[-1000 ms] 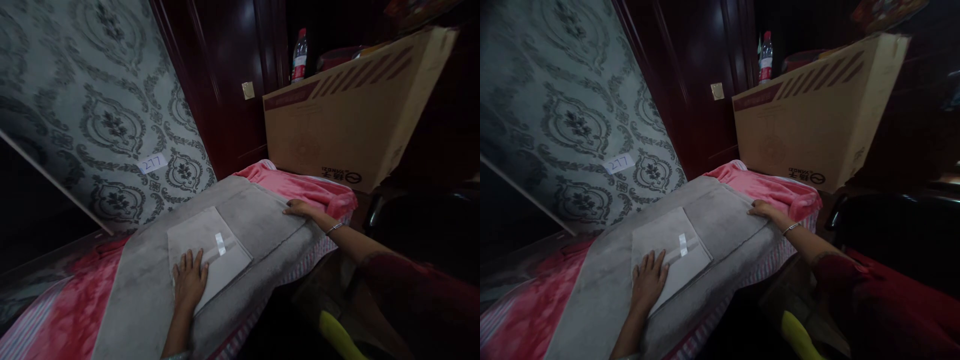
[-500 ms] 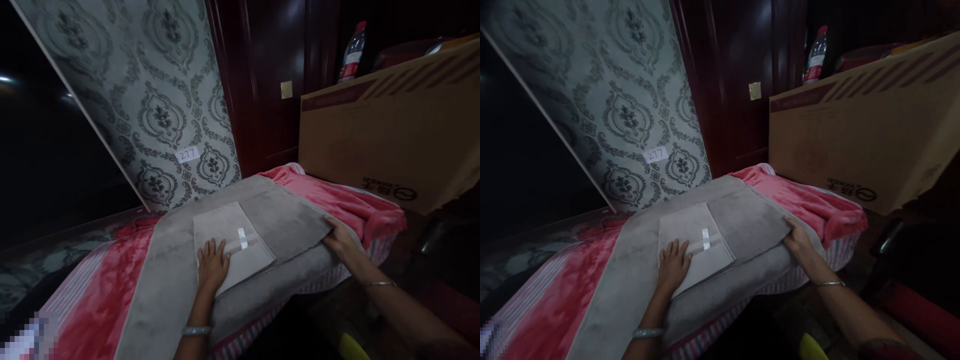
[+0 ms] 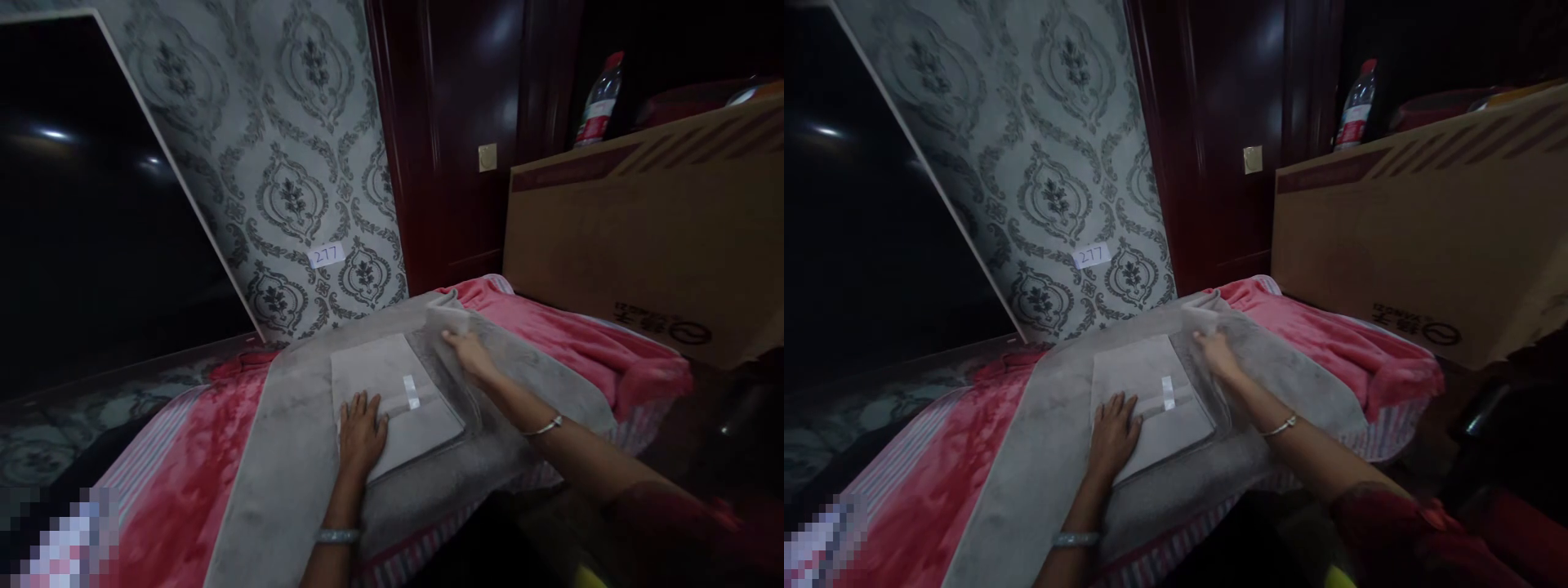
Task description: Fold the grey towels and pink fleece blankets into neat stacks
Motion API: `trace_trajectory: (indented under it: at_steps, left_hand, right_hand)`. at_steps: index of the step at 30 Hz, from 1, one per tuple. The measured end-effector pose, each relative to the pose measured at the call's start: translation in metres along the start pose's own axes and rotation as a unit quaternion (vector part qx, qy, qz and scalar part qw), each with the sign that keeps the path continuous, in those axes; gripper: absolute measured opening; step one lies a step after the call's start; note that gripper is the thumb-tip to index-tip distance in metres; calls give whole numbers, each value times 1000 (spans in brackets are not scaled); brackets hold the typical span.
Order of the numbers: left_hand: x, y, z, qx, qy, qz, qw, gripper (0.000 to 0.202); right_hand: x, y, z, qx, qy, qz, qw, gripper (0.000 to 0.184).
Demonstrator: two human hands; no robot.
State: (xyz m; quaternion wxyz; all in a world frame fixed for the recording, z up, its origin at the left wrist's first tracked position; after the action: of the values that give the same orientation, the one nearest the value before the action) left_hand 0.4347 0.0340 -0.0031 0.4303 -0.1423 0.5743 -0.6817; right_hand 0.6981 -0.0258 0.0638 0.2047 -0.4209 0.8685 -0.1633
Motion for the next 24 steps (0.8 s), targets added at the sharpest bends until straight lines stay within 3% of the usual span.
trace_trajectory:
  at_steps: [3, 6, 8, 12, 16, 18, 19, 21, 24]
  left_hand:
    - [1, -2, -5, 29, 7, 20, 999, 48]
    - [1, -3, -11, 59, 22, 44, 997, 41]
    - [1, -2, -15, 84, 32, 61, 994, 36]
    - [-2, -4, -31, 213, 32, 110, 970, 36]
    - [-3, -12, -68, 382, -71, 177, 904, 39]
    - [-5, -23, -78, 408, -113, 202, 883, 41]
    - [-9, -30, -74, 397, -111, 205, 888, 40]
    - [-25, -45, -49, 338, -61, 181, 922, 35]
    - [-55, -42, 8, 231, 37, 65, 970, 41]
  right_hand:
    - [23, 74, -37, 17, -47, -86, 995, 34]
    - [65, 135, -47, 43, -96, -168, 980, 19]
    - [91, 157, -46, 66, -161, -193, 966, 35]
    - [119, 167, -38, 119, -292, -191, 930, 73]
    - [124, 169, -29, 158, -328, -215, 906, 82]
    - [130, 172, -28, 205, -337, -230, 889, 85]
    - [134, 174, -28, 230, -338, -235, 882, 86]
    - [141, 173, -32, 266, -333, -234, 874, 84]
    - [149, 168, -39, 276, -339, -221, 872, 77]
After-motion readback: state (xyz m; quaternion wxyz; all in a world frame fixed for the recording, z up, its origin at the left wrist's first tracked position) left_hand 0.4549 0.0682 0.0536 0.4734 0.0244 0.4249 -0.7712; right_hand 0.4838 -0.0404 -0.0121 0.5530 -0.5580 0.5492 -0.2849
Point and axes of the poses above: each hand's wrist, its own x-axis away from the middle knuckle, its own y-axis out of the palm, z = x × y, the point moved 9 cm from there along -x, towards the middle knuckle, and after that the axes turned 13 degrees about x, right-handed, at the moved point
